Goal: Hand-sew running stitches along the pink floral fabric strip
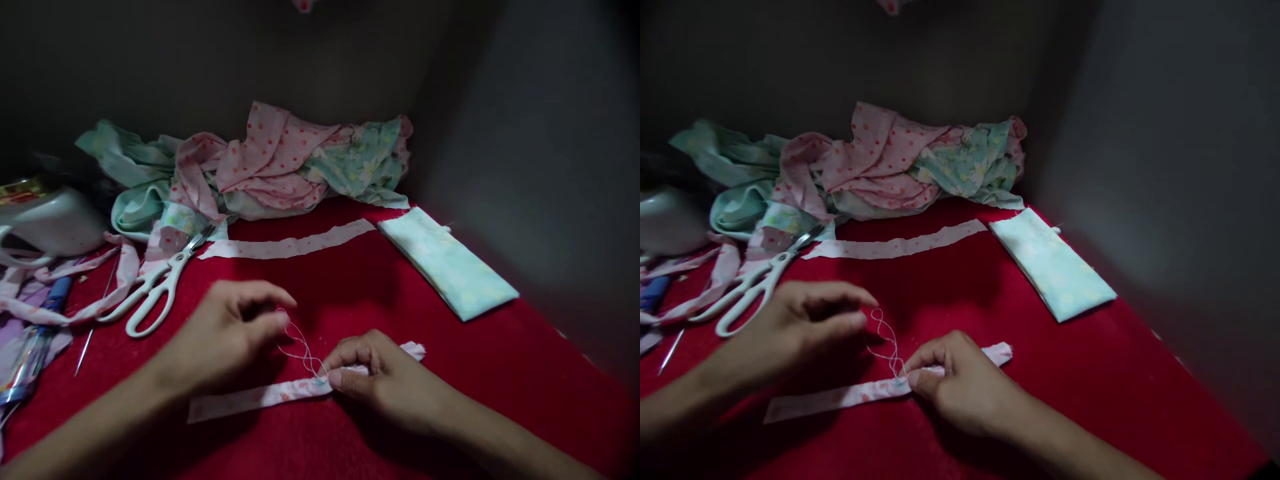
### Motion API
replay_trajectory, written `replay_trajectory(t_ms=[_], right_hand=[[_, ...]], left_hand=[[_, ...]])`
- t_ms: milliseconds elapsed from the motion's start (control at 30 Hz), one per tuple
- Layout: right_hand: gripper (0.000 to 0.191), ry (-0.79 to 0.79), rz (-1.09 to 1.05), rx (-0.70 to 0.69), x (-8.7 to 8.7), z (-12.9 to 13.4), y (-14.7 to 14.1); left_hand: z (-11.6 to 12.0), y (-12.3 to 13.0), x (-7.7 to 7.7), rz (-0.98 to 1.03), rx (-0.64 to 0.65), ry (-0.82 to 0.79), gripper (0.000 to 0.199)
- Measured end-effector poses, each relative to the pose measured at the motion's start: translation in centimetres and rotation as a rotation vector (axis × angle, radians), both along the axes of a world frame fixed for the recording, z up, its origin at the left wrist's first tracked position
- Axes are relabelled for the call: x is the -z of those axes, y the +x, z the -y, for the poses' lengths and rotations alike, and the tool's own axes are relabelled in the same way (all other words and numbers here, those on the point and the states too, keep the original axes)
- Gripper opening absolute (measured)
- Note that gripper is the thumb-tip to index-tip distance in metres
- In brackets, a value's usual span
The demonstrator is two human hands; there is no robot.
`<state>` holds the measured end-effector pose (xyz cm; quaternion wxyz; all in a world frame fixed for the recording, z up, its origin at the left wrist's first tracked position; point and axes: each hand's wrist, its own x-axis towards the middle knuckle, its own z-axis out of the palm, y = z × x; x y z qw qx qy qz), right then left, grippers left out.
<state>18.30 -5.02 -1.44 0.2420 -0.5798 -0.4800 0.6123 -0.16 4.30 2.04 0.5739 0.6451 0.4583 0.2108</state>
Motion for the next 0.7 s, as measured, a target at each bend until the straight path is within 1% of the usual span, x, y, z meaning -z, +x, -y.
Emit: replay_trajectory(t_ms=[67,100,167,233,300,367,433,467,600,700], right_hand=[[0.018,-0.007,-0.013,0.002,0.0,0.0,-0.1],[0.019,-0.006,-0.022,0.004,0.0,-0.1,-0.1],[0.020,0.003,-0.039,0.010,0.0,-0.1,-0.1],[0.020,0.009,-0.044,0.003,0.1,0.0,-0.1],[0.020,0.007,-0.030,-0.007,0.0,0.0,-0.1],[0.021,-0.009,-0.008,-0.005,-0.1,0.0,-0.1],[0.020,-0.025,0.005,0.003,-0.2,-0.1,-0.2],[0.020,-0.026,0.010,0.008,-0.3,-0.1,-0.2],[0.019,-0.022,0.013,0.020,-0.1,0.0,-0.2],[0.020,-0.029,0.010,0.019,0.2,0.1,-0.2]], left_hand=[[1.5,1.0,0.5,-0.104,0.264,0.035,0.015],[2.0,1.4,0.8,-0.145,0.350,0.094,0.017],[2.5,1.8,1.4,-0.191,0.450,0.162,0.021],[2.6,2.0,1.9,-0.226,0.471,0.153,0.021],[2.6,2.1,2.1,-0.247,0.433,0.132,0.020],[2.4,2.0,1.9,-0.247,0.386,0.124,0.019],[1.8,1.9,1.4,-0.221,0.300,0.118,0.020],[1.4,1.7,1.1,-0.187,0.212,0.114,0.019],[-1.6,-0.2,0.0,-0.010,-0.253,0.138,0.014],[-4.3,-2.3,-0.6,0.075,-0.511,0.176,0.011]])
